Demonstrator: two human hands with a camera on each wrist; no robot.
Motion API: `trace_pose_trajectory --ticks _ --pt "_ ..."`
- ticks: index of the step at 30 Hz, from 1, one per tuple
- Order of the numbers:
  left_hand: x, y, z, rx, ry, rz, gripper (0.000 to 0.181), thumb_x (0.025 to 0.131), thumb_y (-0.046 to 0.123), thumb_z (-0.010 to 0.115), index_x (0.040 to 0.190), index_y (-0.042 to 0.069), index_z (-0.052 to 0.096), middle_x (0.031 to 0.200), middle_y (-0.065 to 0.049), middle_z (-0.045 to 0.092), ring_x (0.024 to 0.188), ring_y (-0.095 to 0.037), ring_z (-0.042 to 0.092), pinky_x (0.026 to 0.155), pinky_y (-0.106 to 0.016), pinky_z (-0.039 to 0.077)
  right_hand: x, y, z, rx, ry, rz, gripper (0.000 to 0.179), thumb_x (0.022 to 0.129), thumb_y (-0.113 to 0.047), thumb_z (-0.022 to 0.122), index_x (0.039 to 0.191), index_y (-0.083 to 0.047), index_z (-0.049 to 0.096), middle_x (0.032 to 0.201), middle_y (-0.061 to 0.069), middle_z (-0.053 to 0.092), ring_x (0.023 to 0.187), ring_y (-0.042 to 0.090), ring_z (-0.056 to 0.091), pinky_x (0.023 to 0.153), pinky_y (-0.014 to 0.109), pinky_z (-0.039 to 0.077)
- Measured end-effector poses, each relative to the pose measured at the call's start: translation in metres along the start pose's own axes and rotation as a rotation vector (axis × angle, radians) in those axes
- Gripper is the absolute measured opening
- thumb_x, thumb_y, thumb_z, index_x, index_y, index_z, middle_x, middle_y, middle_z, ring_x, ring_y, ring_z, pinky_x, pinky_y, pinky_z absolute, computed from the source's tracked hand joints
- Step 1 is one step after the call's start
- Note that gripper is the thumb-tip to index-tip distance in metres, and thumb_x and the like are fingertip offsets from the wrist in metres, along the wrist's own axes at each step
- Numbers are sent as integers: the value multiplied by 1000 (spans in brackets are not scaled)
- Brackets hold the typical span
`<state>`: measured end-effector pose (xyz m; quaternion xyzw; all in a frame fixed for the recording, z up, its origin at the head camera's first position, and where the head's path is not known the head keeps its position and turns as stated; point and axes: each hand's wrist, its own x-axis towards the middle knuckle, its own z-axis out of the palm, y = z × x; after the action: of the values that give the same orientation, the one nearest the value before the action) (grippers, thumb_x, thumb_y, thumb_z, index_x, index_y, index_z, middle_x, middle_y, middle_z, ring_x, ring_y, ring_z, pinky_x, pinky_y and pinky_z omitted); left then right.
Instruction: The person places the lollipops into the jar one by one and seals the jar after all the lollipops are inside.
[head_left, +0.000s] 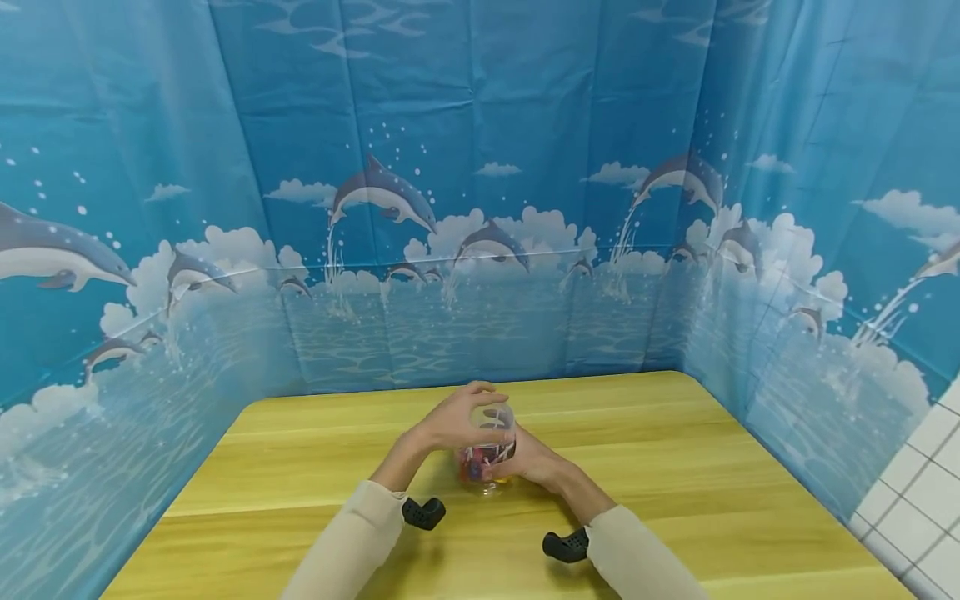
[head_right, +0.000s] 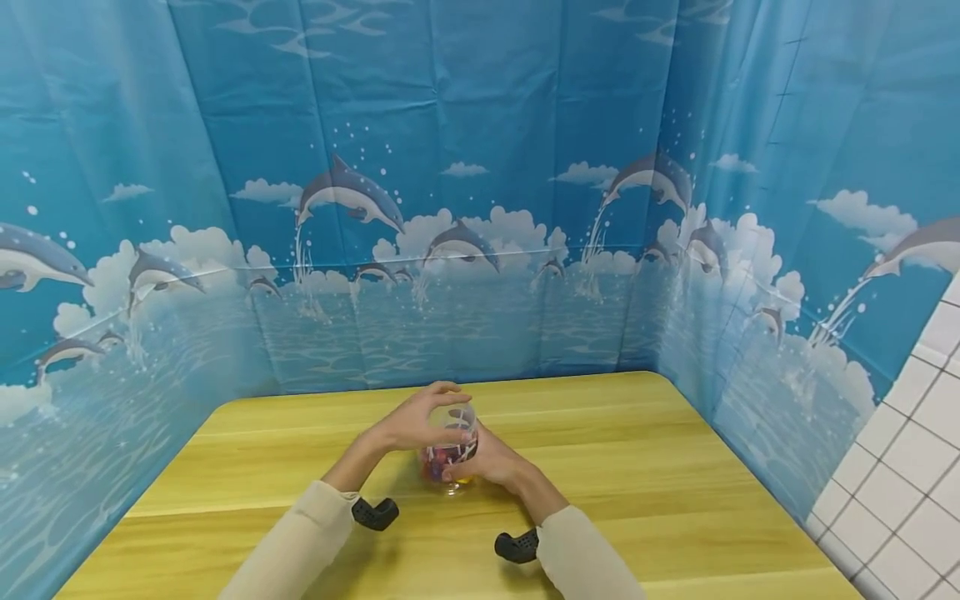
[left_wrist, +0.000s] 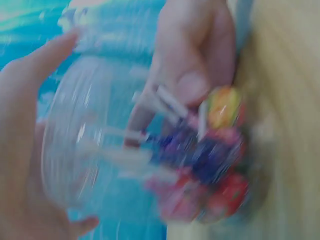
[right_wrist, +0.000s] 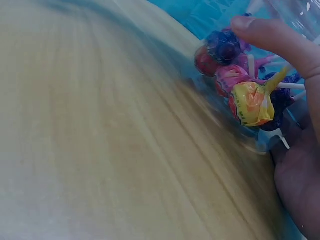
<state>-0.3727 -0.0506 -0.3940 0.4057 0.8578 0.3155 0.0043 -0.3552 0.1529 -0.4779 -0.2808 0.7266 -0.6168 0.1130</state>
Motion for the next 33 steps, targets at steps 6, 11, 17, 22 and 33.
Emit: trace_pose_trajectory --ticks 6,11,17,22,33 --pt "-7 16 22 281 218 -125 57 97 61 61 141 27 66 133 -7 55 114 -28 57 89 -55 47 -2 2 9 34 8 -33 109 87 -6 84 163 -26 9 138 13 56 120 31 59 97 39 51" --pt "-11 19 34 267 310 -198 62 89 62 67 138 23 69 135 -9 60 121 -33 57 97 -59 45 -2 6 15 -20 -21 -104 95 89 -7 83 160 -18 22 137 10 58 121 30 58 101 40 49" --pt "0 9 28 135 290 -116 59 84 53 73 134 22 70 141 -6 62 129 -32 56 102 -58 45 0 3 9 -99 50 -95 89 90 -15 83 159 -18 26 143 9 50 123 27 56 104 49 45" --pt "8 -6 10 -39 76 15 55 84 43 81 135 25 69 140 7 62 128 -21 55 98 -50 49 0 -1 0 -77 17 -43 90 90 -15 82 160 -9 25 143 12 51 124 28 57 105 46 46" --pt "-9 3 16 -64 211 -104 91 83 60 80 154 12 50 151 -13 44 135 -36 47 102 -60 44 0 2 -1 -29 59 -5 116 81 -9 89 164 -23 9 162 18 28 144 36 36 112 54 37"
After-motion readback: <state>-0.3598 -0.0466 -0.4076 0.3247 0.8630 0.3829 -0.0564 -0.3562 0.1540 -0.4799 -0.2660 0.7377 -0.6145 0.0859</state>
